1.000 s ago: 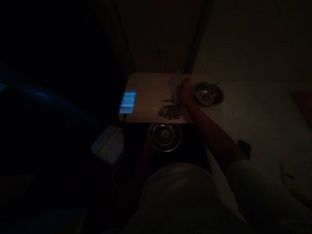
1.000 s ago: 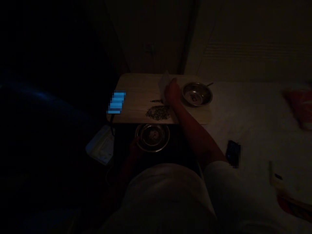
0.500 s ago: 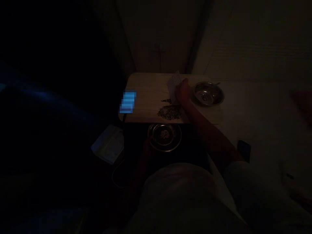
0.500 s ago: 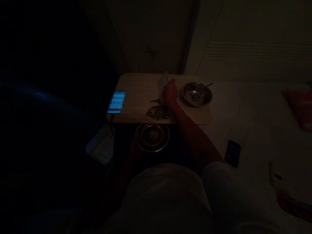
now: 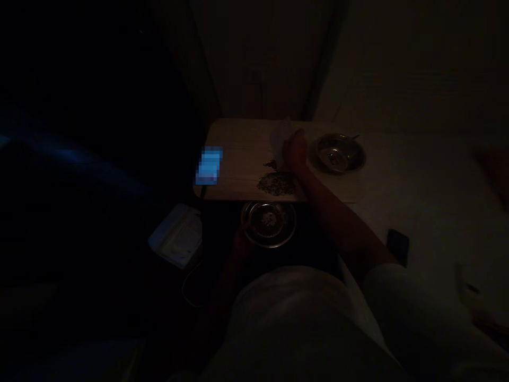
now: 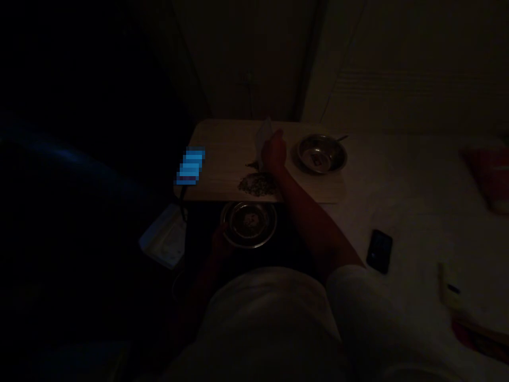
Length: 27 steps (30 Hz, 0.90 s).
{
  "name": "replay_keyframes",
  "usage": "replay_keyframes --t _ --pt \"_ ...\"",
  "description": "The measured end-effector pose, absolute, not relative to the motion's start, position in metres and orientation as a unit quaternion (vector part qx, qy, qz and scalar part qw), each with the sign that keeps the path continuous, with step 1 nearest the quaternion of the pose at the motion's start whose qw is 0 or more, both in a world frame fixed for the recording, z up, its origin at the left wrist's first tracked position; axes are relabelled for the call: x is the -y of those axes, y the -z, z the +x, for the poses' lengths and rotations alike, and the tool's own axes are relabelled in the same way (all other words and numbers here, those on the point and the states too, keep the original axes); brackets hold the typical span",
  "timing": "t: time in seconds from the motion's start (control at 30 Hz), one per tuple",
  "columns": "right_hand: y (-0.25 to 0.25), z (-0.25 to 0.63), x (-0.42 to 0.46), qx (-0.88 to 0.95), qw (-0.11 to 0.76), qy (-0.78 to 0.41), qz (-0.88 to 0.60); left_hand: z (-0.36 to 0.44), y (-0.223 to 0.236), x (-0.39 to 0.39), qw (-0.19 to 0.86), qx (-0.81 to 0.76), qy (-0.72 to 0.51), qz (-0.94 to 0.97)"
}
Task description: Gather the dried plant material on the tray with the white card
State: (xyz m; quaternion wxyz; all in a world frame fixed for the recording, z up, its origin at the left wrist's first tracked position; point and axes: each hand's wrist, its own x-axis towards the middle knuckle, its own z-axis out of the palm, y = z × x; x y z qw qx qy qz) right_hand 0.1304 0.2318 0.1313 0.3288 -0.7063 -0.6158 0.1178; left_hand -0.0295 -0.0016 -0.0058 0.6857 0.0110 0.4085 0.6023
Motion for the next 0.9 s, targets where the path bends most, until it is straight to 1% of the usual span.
replay_keyframes --t 0.4,0.6,0.9 --pt "-0.126 0.125 -0.236 0.627 0.336 -0.110 -0.695 -0.032 0.011 0.002 0.676 -0.401 -0.618 0.004" --pt "-0.123 0.120 -0.239 0.632 0.349 -0.117 -0.683 -0.031 0.006 0.003 0.684 -0.404 -0.608 -0.021" --pt "-0.118 0.112 -0.240 0.641 0.381 -0.127 -0.654 -0.032 0.004 0.007 0.637 -0.439 -0.633 -0.026"
